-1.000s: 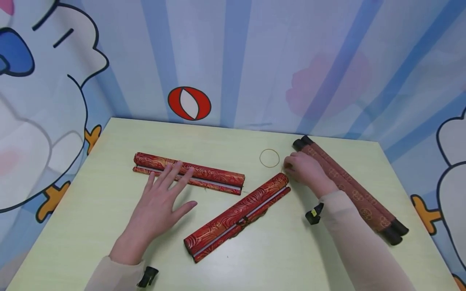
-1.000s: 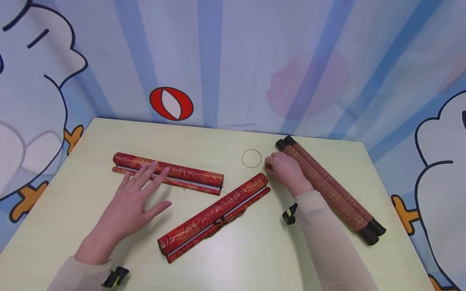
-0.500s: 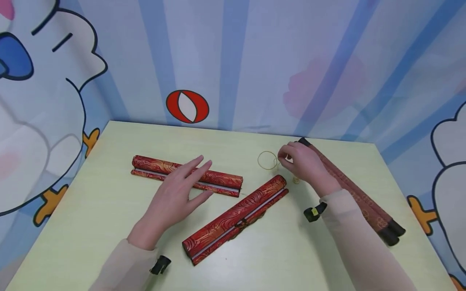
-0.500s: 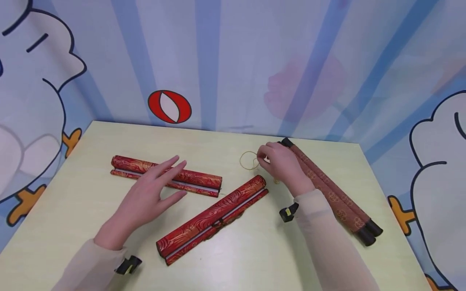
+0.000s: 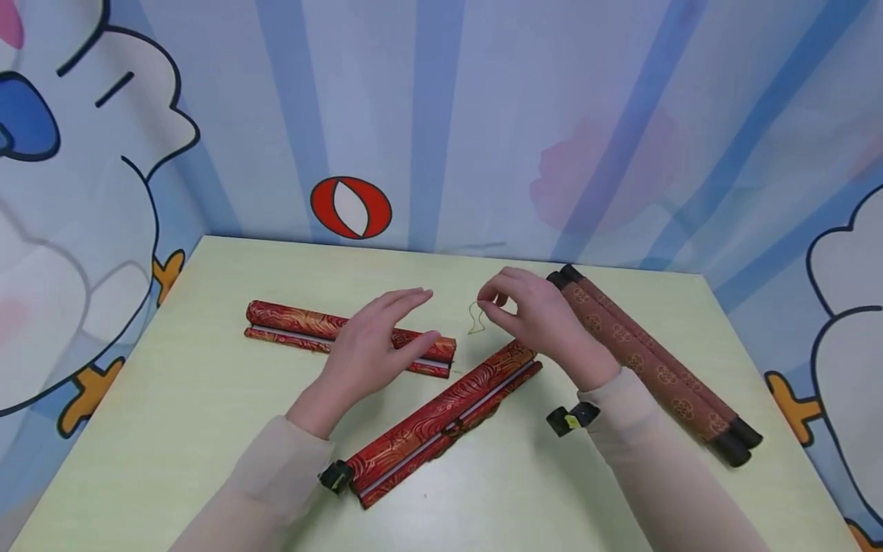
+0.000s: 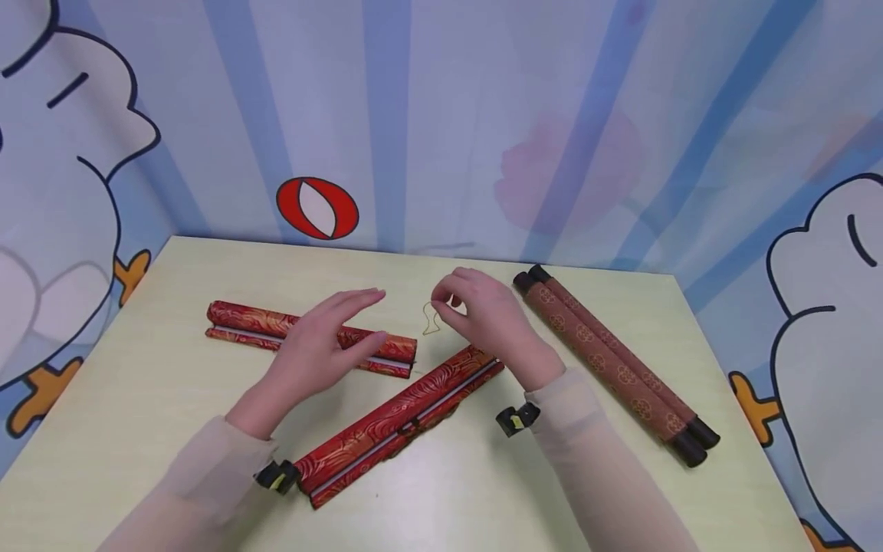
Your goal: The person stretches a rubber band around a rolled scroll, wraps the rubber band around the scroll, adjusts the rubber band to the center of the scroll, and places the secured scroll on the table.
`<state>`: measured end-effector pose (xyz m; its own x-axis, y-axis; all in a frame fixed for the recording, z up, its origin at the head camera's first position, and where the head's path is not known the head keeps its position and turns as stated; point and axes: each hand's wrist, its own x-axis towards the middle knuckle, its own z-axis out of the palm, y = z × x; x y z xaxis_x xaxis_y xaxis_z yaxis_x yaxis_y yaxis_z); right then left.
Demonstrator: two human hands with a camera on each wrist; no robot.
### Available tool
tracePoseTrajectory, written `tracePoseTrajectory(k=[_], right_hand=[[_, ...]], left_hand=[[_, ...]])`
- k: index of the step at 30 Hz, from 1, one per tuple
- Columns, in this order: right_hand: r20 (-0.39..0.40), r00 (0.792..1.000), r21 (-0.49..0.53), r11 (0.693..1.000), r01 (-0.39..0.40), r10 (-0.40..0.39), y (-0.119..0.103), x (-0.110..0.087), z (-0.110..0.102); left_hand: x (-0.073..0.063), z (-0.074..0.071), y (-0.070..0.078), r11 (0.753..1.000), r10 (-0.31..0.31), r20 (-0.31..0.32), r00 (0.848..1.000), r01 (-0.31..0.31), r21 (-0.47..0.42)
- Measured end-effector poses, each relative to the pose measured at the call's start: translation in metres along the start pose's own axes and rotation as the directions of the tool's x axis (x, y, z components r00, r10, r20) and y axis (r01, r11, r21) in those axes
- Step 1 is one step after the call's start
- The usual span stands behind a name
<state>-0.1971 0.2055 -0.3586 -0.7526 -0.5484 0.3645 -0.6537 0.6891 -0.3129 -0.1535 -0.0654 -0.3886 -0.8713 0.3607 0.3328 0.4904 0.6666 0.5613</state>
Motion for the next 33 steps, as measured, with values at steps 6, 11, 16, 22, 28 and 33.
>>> tracePoseTrajectory(k=[6, 11, 16, 22, 28, 33], right_hand=[[-0.062, 0.996, 0.039, 0.997, 0.068, -0.066, -0.013, 0.003, 0.005], [-0.138, 0.982, 0.052, 0.990, 0.134, -0.126, -0.018, 0.004, 0.008], [-0.205, 0.965, 0.054, 0.983, 0.178, -0.163, -0.022, 0.004, 0.009], [-0.240, 0.956, 0.065, 0.980, 0.187, -0.167, -0.023, 0.002, 0.010], [-0.276, 0.951, 0.089, 0.982, 0.169, -0.139, -0.021, 0.001, 0.010], [-0.283, 0.954, 0.125, 0.983, 0.138, -0.098, -0.018, -0.001, 0.012]], left_hand=[[0.012, 0.005, 0.005, 0.992, -0.072, 0.060, 0.996, 0.078, -0.100], [0.020, 0.009, 0.010, 0.982, -0.102, 0.120, 0.988, 0.120, -0.147], [0.025, 0.013, 0.013, 0.978, -0.101, 0.142, 0.985, 0.125, -0.169], [0.028, 0.016, 0.014, 0.975, -0.055, 0.090, 0.994, 0.072, -0.208], [0.028, 0.018, 0.013, 0.966, -0.027, 0.028, 0.999, 0.034, -0.257], [0.027, 0.019, 0.009, 0.951, -0.055, -0.005, 0.998, 0.051, -0.305]])
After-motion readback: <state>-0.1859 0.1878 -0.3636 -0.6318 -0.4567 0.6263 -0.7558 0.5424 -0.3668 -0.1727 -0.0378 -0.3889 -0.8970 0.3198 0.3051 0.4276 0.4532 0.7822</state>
